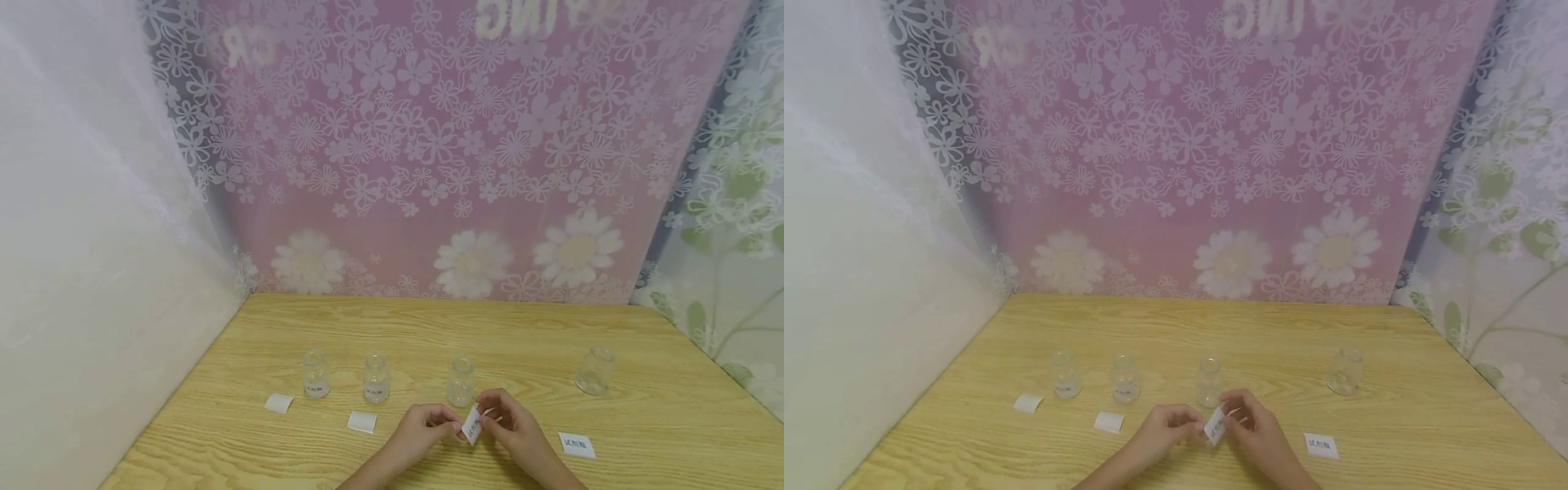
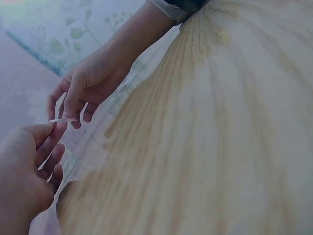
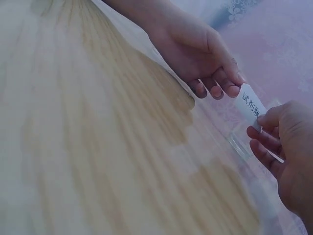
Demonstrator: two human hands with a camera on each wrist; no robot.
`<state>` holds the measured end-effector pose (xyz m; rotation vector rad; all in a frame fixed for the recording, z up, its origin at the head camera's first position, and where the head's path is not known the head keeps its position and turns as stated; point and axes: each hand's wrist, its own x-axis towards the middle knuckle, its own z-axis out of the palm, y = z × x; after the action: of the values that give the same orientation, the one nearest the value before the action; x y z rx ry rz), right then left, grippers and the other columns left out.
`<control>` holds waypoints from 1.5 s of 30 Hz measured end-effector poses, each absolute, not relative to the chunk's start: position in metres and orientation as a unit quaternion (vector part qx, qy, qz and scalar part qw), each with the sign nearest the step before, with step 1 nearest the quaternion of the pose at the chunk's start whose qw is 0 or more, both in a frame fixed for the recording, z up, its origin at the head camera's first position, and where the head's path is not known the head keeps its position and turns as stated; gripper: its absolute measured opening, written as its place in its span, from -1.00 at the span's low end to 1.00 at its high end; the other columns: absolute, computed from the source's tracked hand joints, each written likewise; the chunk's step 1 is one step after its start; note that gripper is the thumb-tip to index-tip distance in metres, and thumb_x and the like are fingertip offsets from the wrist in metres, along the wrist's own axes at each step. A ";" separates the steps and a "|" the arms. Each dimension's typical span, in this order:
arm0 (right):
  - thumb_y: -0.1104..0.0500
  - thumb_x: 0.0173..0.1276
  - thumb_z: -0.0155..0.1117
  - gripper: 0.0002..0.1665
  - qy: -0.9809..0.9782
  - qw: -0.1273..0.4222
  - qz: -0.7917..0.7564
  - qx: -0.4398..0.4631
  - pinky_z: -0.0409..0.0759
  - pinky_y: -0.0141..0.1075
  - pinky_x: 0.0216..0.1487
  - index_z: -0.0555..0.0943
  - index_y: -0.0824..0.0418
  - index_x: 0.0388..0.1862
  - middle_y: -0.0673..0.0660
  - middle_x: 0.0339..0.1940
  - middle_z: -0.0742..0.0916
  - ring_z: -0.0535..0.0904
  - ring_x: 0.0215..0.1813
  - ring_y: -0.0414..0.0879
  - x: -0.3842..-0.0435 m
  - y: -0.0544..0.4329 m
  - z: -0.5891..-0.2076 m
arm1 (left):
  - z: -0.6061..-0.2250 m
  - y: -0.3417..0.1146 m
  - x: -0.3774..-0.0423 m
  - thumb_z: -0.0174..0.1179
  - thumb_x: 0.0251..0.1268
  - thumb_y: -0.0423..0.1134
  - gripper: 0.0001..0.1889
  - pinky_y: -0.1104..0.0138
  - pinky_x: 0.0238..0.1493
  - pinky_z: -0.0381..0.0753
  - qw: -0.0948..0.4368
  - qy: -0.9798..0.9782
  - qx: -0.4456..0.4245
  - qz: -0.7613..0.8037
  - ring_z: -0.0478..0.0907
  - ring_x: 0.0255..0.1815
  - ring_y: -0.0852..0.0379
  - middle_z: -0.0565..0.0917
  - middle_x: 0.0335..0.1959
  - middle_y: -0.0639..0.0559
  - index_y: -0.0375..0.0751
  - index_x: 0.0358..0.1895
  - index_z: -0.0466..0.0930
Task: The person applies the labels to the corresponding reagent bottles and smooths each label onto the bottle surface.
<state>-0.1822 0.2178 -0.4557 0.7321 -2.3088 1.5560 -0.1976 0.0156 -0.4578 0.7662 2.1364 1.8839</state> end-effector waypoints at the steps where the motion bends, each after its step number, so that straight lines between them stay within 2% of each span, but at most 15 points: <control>1: 0.36 0.29 0.16 -0.82 -0.796 0.132 0.535 0.249 0.54 -0.31 -0.44 0.48 0.29 -0.13 0.07 -0.29 0.60 0.53 -0.33 -0.13 -0.182 0.217 -0.455 | -0.457 0.015 -0.197 0.15 0.26 -0.26 -0.86 0.42 -0.33 0.45 0.099 0.719 0.258 0.637 0.48 -0.41 0.26 0.67 -0.45 0.06 -0.25 -0.29 0.64; 6: 0.34 0.30 0.16 -0.89 -0.795 0.126 0.531 0.263 0.57 -0.29 -0.36 0.53 0.17 -0.23 0.08 -0.21 0.63 0.55 -0.24 -0.16 -0.179 0.216 -0.455 | -0.455 0.014 -0.196 0.15 0.27 -0.23 -0.85 0.43 -0.35 0.43 0.104 0.715 0.261 0.640 0.43 -0.44 0.27 0.67 -0.44 0.09 -0.24 -0.28 0.64; 12: 0.36 0.33 0.11 -0.79 -0.778 0.074 0.538 0.317 0.58 -0.24 -0.20 0.51 0.19 -0.08 0.34 0.01 0.53 0.50 -0.01 -0.17 -0.178 0.215 -0.455 | -0.455 0.014 -0.195 0.13 0.28 -0.24 -0.85 0.45 -0.35 0.43 0.080 0.730 0.271 0.623 0.43 -0.45 0.30 0.68 -0.41 0.05 -0.22 -0.26 0.64; 16: 0.31 0.33 0.15 -0.77 -0.778 0.046 0.539 0.320 0.57 -0.24 -0.15 0.50 0.15 -0.05 0.31 0.07 0.51 0.47 0.04 -0.16 -0.178 0.215 -0.456 | -0.456 0.015 -0.195 0.15 0.27 -0.25 -0.86 0.50 -0.44 0.42 0.060 0.738 0.284 0.610 0.39 -0.53 0.34 0.68 -0.42 0.03 -0.23 -0.28 0.65; 22: 0.31 0.32 0.16 -0.76 -0.775 0.047 0.539 0.327 0.57 -0.23 -0.18 0.50 0.15 -0.04 0.24 0.05 0.53 0.47 0.02 -0.14 -0.178 0.215 -0.458 | -0.456 0.015 -0.195 0.17 0.25 -0.22 -0.86 0.50 -0.44 0.45 0.047 0.737 0.305 0.602 0.42 -0.50 0.37 0.67 -0.43 0.07 -0.22 -0.30 0.65; 30: 0.40 0.30 0.13 -0.80 -0.764 0.093 0.534 0.349 0.60 -0.22 -0.28 0.53 0.17 -0.16 0.22 -0.06 0.59 0.52 -0.05 -0.16 -0.179 0.213 -0.456 | -0.458 0.014 -0.199 0.14 0.28 -0.19 -0.84 0.49 -0.44 0.47 0.043 0.734 0.316 0.599 0.44 -0.47 0.38 0.66 -0.44 0.19 -0.18 -0.29 0.65; 34: 0.38 0.31 0.13 -0.83 -0.774 0.104 0.532 0.328 0.59 -0.24 -0.32 0.54 0.14 -0.22 0.21 -0.10 0.60 0.53 -0.09 -0.18 -0.178 0.213 -0.455 | -0.459 0.014 -0.199 0.13 0.29 -0.19 -0.84 0.46 -0.38 0.49 0.040 0.732 0.315 0.603 0.49 -0.39 0.35 0.66 -0.41 0.19 -0.19 -0.28 0.64; 37: 0.35 0.33 0.12 -0.87 -0.780 0.102 0.537 0.303 0.58 -0.24 -0.35 0.54 0.14 -0.23 0.18 -0.11 0.61 0.54 -0.13 -0.15 -0.176 0.213 -0.454 | -0.459 0.014 -0.199 0.14 0.28 -0.18 -0.84 0.45 -0.38 0.50 0.039 0.736 0.297 0.608 0.49 -0.41 0.34 0.65 -0.40 0.19 -0.18 -0.28 0.64; 45: 0.32 0.34 0.13 -0.90 -0.787 0.118 0.548 0.256 0.59 -0.24 -0.42 0.55 0.15 -0.24 0.11 -0.18 0.63 0.55 -0.25 -0.10 -0.176 0.213 -0.453 | -0.458 0.015 -0.200 0.18 0.24 -0.21 -0.88 0.46 -0.38 0.47 -0.005 0.763 0.247 0.598 0.46 -0.44 0.35 0.62 -0.49 0.21 -0.17 -0.34 0.63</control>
<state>-0.1761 0.2129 -0.4534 0.7503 -2.3040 1.6033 -0.1997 0.0147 -0.4584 0.7798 2.4041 1.8837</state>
